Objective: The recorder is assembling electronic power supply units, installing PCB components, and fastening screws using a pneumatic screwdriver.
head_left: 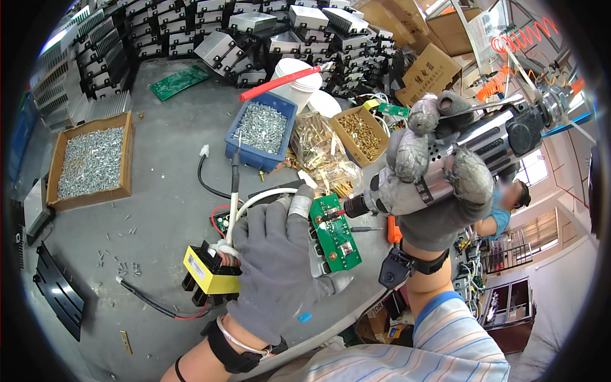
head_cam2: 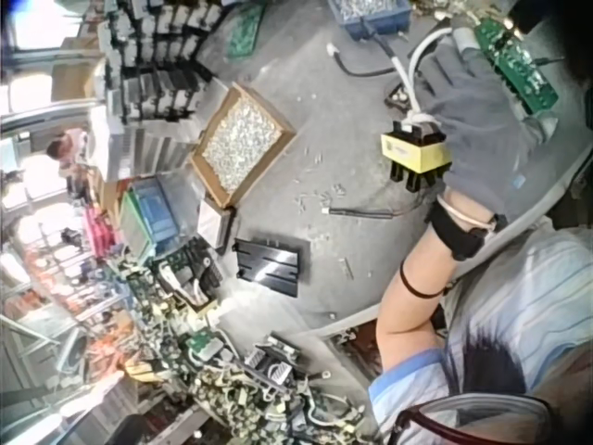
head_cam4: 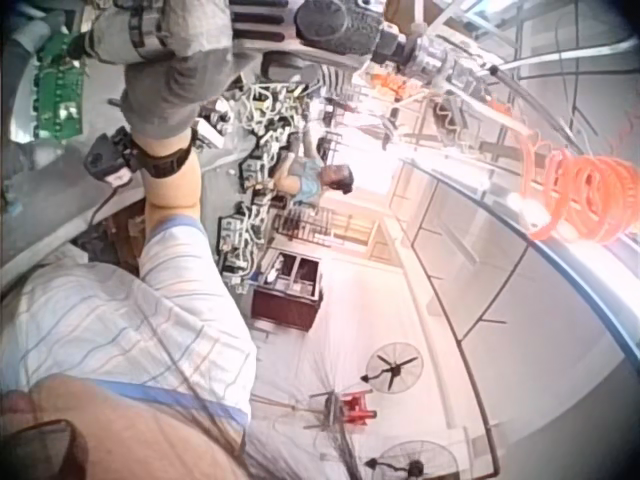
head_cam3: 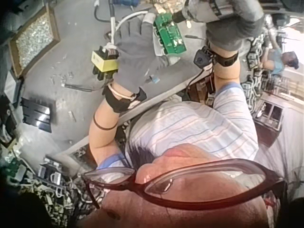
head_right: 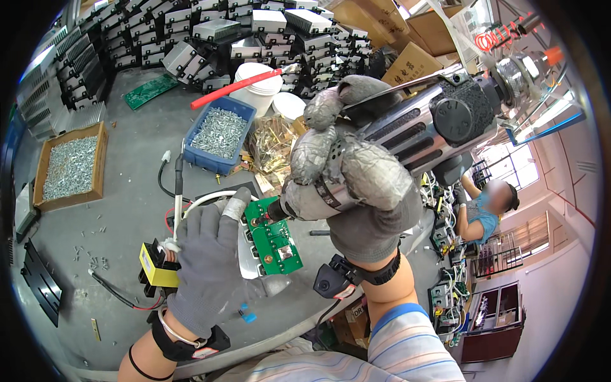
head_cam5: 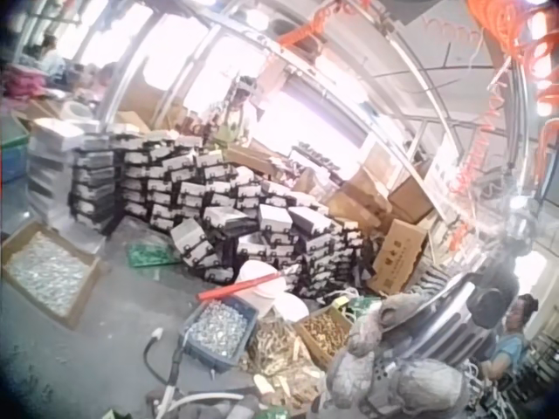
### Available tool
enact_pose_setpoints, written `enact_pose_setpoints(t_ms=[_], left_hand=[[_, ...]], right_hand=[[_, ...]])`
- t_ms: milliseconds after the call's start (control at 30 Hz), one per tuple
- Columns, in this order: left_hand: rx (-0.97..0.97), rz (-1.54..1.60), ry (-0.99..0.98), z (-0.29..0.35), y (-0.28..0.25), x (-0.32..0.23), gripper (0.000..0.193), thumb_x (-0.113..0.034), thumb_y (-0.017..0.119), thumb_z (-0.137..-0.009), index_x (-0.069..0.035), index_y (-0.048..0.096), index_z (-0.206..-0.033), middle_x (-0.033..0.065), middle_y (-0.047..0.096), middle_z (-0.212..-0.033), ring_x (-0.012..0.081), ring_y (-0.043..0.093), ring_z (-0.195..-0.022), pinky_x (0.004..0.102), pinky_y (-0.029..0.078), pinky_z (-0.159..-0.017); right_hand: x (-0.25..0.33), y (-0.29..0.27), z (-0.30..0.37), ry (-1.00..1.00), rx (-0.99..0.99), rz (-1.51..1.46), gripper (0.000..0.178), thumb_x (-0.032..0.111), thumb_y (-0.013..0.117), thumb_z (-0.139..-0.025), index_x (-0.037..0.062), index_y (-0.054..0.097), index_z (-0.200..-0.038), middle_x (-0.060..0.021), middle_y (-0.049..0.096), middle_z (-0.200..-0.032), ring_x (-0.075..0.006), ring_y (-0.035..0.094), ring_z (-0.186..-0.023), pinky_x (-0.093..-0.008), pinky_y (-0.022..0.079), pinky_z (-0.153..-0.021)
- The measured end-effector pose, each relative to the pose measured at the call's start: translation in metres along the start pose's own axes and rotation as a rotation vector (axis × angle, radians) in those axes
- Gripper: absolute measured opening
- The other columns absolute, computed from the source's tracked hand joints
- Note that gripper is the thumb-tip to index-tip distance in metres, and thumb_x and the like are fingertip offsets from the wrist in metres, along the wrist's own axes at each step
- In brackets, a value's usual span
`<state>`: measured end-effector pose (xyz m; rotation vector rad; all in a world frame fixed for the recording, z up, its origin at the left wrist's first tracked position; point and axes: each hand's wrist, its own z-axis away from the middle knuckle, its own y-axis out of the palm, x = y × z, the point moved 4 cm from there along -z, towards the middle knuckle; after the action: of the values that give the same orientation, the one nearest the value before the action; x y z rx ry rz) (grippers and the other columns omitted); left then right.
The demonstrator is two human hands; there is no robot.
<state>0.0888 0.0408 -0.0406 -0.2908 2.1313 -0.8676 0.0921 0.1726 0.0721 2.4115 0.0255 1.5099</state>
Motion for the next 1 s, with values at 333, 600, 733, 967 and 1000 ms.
enact_pose_setpoints(t_ms=[333,600,733,967,1000], left_hand=[[-0.003,0.09,-0.045,0.0,-0.007,-0.003,0.102,-0.052,0.079,-0.048,-0.001,0.041,-0.128,0.0153,0.047,-0.101,0.0331,0.047,-0.096,0.0459,0.036,-0.087],[0.018,0.065,-0.051,-0.001,-0.006,-0.004,0.1,-0.053,0.079,-0.048,-0.003,0.043,-0.127,0.0142,0.048,-0.105,0.0323,0.046,-0.098,0.0452,0.036,-0.088],[-0.005,0.064,-0.017,-0.001,-0.005,-0.004,0.1,-0.054,0.075,-0.05,0.002,0.042,-0.126,0.0126,0.046,-0.102,0.0272,0.044,-0.094,0.0447,0.034,-0.083],[0.02,0.061,-0.048,0.0,-0.006,-0.003,0.099,-0.056,0.077,-0.049,-0.001,0.044,-0.125,0.0142,0.048,-0.104,0.0323,0.047,-0.096,0.0446,0.037,-0.086],[0.005,0.054,-0.038,0.0,-0.007,-0.004,0.1,-0.057,0.077,-0.049,-0.001,0.044,-0.125,0.0142,0.048,-0.104,0.0323,0.047,-0.096,0.0445,0.036,-0.086]], right_hand=[[-0.009,0.005,-0.015,0.021,0.123,-0.032,0.06,0.026,0.057,-0.074,0.0,0.038,-0.125,-0.0163,0.044,-0.097,-0.0171,0.05,-0.058,-0.0279,0.044,-0.049],[0.006,-0.011,-0.01,-0.116,0.202,-0.128,0.059,0.026,0.059,-0.073,0.001,0.039,-0.122,-0.0151,0.045,-0.096,-0.0162,0.048,-0.057,-0.0277,0.041,-0.048],[0.003,-0.008,-0.006,-0.122,0.241,-0.133,0.059,0.025,0.06,-0.072,0.0016,0.039,-0.121,-0.0144,0.045,-0.095,-0.0158,0.048,-0.056,-0.0276,0.04,-0.048],[0.0,0.0,-0.007,-0.118,0.264,-0.121,0.058,0.025,0.062,-0.071,0.0025,0.039,-0.119,-0.0133,0.045,-0.094,-0.015,0.046,-0.055,-0.0275,0.038,-0.048],[-0.001,0.001,-0.007,-0.119,0.268,-0.118,0.058,0.025,0.062,-0.071,0.0027,0.04,-0.119,-0.0132,0.045,-0.094,-0.0149,0.046,-0.055,-0.0274,0.038,-0.048]])
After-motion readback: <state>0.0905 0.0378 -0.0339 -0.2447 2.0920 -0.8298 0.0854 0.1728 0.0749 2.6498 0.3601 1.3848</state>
